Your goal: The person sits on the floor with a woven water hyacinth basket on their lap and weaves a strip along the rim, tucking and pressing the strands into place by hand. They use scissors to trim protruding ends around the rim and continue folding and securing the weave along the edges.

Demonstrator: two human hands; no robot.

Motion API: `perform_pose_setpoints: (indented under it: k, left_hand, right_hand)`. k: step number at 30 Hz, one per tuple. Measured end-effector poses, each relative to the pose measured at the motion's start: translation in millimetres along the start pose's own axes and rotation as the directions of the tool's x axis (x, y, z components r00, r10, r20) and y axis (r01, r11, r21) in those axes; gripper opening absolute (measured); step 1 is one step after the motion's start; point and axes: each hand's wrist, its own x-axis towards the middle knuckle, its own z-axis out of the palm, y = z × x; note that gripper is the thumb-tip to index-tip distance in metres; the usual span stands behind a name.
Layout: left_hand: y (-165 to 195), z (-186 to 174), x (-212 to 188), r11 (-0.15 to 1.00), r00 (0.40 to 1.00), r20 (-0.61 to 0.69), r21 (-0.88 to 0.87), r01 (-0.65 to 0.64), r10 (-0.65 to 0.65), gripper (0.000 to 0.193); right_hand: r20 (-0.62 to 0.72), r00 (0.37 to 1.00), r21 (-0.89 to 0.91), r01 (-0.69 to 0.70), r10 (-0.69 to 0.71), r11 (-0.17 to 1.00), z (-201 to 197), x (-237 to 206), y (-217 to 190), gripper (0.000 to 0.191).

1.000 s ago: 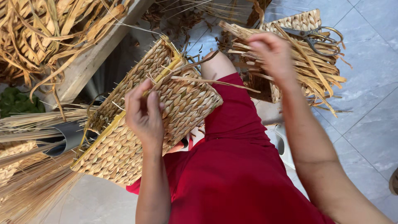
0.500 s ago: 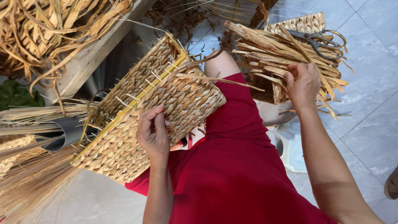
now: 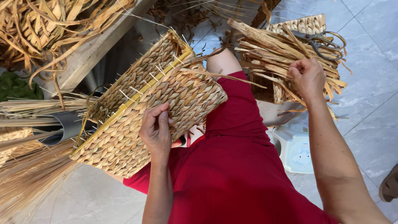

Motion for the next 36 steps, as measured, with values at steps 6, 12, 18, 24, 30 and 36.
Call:
perform_pose_setpoints:
  k: [6, 12, 18, 24, 30, 36]
  left_hand:
    - [1.5, 1.6, -1.9, 0.999, 1.000, -0.005, 0.015, 0.030, -0.030, 0.015]
    - [0.1, 0.4, -3.1, 1.000, 1.000, -0.003, 0.008, 0.017, -0.017, 0.015]
    - [1.8, 0.3, -2.2, 1.000, 1.000, 0.009, 0.013, 0.024, -0.024, 0.015]
    - [3.2, 0.9, -2.9, 0.999, 0.999, 0.005, 0.011, 0.044, -0.044, 0.015]
    - [0.2, 2.0, -2.3, 1.000, 1.000, 0.009, 0.005, 0.019, -0.019, 0.015]
    - [13.0, 16.9, 3.2, 0.999, 1.000, -0.019, 0.039, -0.013, 0.014, 0.018]
  right_hand:
    - [-0.136, 0.986, -0.090, 0.081, -0.093, 0.993, 7.7, -4.9, -9.2, 0.009]
    - [0.059, 0.981, 0.400, -0.194, 0.186, 0.896, 2.5, 10.1, 0.8, 0.009]
    - [0.116, 0.991, 0.775, -0.131, 0.065, 0.618, -7.6, 26.5, 7.0, 0.013]
    - [0.166, 0.982, 0.775, -0.186, 0.089, 0.604, -10.9, 36.8, 8.5, 0.016]
    - [0.107, 0.992, 0.779, -0.047, -0.059, 0.626, -25.2, 39.6, 7.2, 0.016]
    - [0.203, 0.944, 0.898, -0.073, -0.260, 0.435, -73.1, 27.3, -44.6, 0.024]
